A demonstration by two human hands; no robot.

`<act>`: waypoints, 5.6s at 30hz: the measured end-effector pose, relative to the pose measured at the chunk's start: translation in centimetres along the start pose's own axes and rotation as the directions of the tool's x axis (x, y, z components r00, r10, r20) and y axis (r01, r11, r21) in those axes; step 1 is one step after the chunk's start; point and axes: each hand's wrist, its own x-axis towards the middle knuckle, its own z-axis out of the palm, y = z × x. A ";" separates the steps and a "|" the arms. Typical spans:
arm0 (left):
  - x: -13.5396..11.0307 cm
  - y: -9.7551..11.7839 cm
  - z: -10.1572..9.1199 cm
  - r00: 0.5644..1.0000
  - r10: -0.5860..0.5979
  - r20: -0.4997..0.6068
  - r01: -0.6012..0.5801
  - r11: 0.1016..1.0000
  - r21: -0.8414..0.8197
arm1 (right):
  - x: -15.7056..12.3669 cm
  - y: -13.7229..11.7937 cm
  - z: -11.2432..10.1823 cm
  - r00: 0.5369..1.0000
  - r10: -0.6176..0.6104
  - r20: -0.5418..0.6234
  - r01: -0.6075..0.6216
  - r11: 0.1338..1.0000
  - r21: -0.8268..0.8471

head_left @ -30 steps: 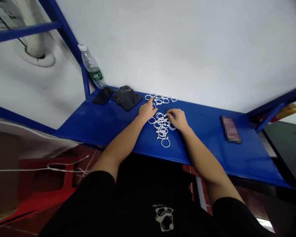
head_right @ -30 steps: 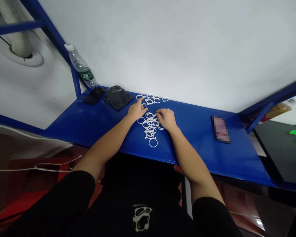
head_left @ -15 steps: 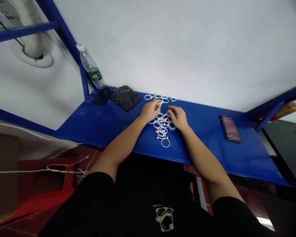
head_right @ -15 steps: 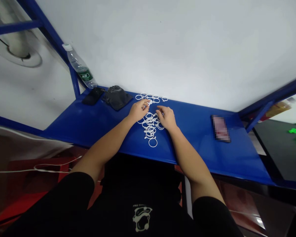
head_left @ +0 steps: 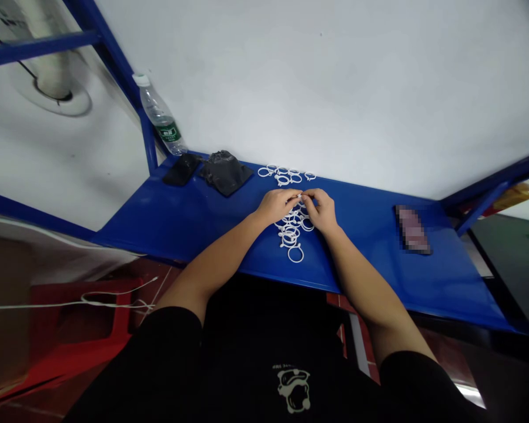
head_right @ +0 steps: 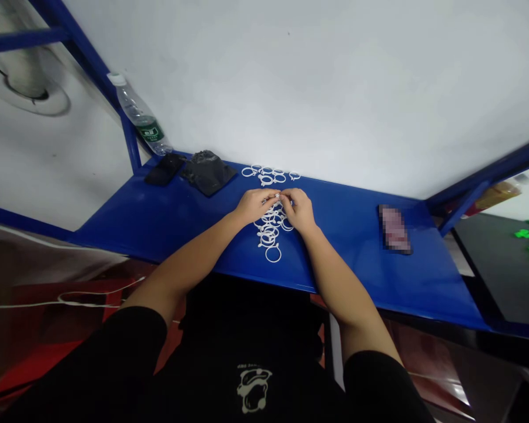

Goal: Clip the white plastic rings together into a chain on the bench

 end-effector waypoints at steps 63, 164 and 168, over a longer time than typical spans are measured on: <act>0.4 1.0 -0.8 0.942 0.001 0.334 -0.023 0.998 0.062 | 6.1 8.7 0.5 0.905 0.331 0.268 -0.178 0.865 -0.469; 0.1 0.9 -0.2 0.985 0.067 -0.161 -0.067 0.998 0.001 | 0.4 -2.1 -0.7 0.996 0.082 -0.034 -0.078 0.991 0.108; 0.1 1.1 -0.2 0.990 0.057 -0.128 -0.061 0.998 -0.027 | 0.4 -1.8 -0.8 0.999 0.029 -0.039 -0.024 0.992 0.125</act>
